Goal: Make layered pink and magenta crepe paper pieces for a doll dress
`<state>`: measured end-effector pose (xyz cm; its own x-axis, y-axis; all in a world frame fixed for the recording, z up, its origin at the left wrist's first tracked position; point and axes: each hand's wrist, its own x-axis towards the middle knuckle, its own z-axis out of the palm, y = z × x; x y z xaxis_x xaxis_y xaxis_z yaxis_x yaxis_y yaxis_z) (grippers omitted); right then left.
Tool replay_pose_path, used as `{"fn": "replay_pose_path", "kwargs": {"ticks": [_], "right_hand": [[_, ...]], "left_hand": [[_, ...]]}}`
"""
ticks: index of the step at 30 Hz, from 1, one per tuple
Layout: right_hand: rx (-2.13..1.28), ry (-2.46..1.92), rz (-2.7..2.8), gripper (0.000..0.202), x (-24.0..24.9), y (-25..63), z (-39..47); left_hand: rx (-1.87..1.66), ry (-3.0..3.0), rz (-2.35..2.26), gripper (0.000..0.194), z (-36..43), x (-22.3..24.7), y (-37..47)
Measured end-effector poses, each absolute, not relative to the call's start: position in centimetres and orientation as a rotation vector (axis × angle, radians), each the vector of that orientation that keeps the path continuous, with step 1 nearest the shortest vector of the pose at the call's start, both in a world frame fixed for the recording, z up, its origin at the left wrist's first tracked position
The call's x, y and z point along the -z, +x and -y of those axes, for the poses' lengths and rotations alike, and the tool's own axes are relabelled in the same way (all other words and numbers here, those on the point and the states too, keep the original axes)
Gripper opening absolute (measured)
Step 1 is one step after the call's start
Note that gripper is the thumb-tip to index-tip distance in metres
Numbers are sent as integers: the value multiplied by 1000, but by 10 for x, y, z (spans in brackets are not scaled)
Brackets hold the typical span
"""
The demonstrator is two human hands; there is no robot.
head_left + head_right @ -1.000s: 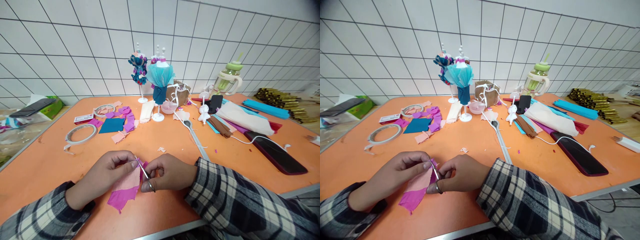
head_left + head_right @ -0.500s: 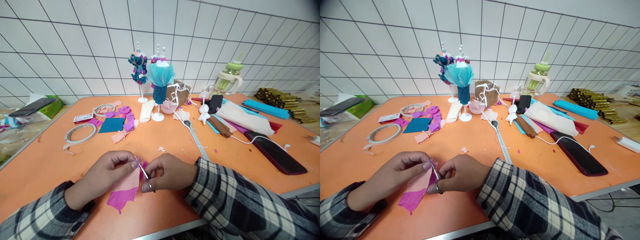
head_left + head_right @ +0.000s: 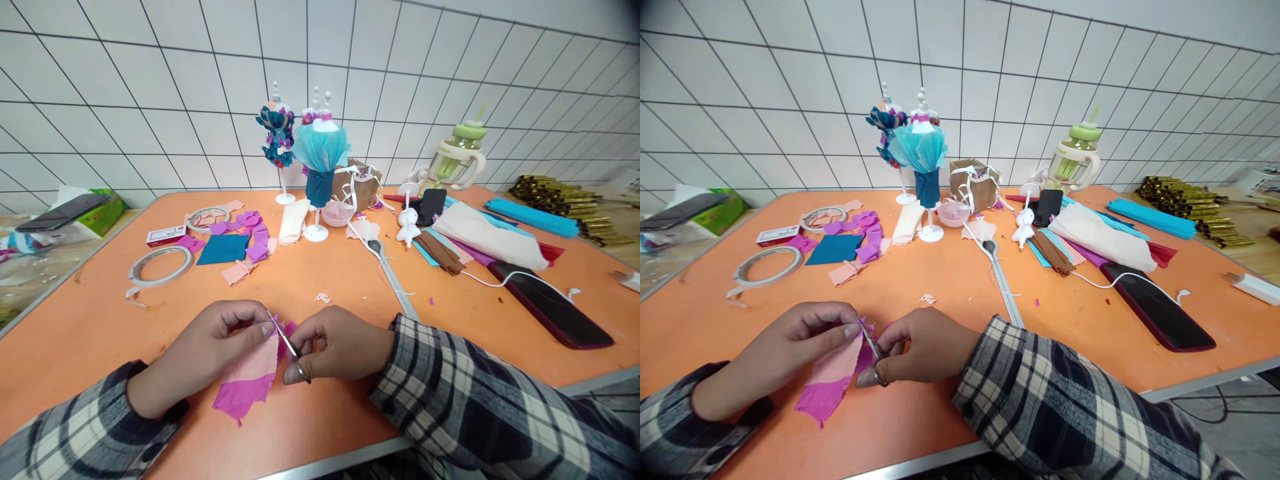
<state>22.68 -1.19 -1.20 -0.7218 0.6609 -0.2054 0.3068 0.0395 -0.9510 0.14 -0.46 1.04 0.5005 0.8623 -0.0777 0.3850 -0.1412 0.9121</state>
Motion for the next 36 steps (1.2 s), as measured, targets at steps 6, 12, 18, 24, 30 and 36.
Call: {"fn": "replay_pose_path", "kwargs": {"ticks": [6, 12, 18, 24, 30, 36], "right_hand": [[-1740, -989, 2030, 39, 9, 228, 13], [-1746, -988, 2022, 40, 12, 228, 12], [-1751, -941, 2007, 37, 9, 227, 12], [-1761, -960, 2003, 38, 13, 227, 13], [-1765, -965, 2007, 37, 13, 226, 12], [-1776, -961, 1986, 35, 13, 227, 12]], "left_hand": [[-531, 1741, -1069, 31, 3, -7, 0], [-588, 1739, -1065, 28, 4, -11, 3], [-547, 1731, -1053, 29, 5, -8, 1], [-557, 1743, -1055, 28, 4, -8, 0], [-544, 1721, -1050, 26, 4, -8, 0], [-565, 1725, -1043, 25, 5, -8, 0]]}}
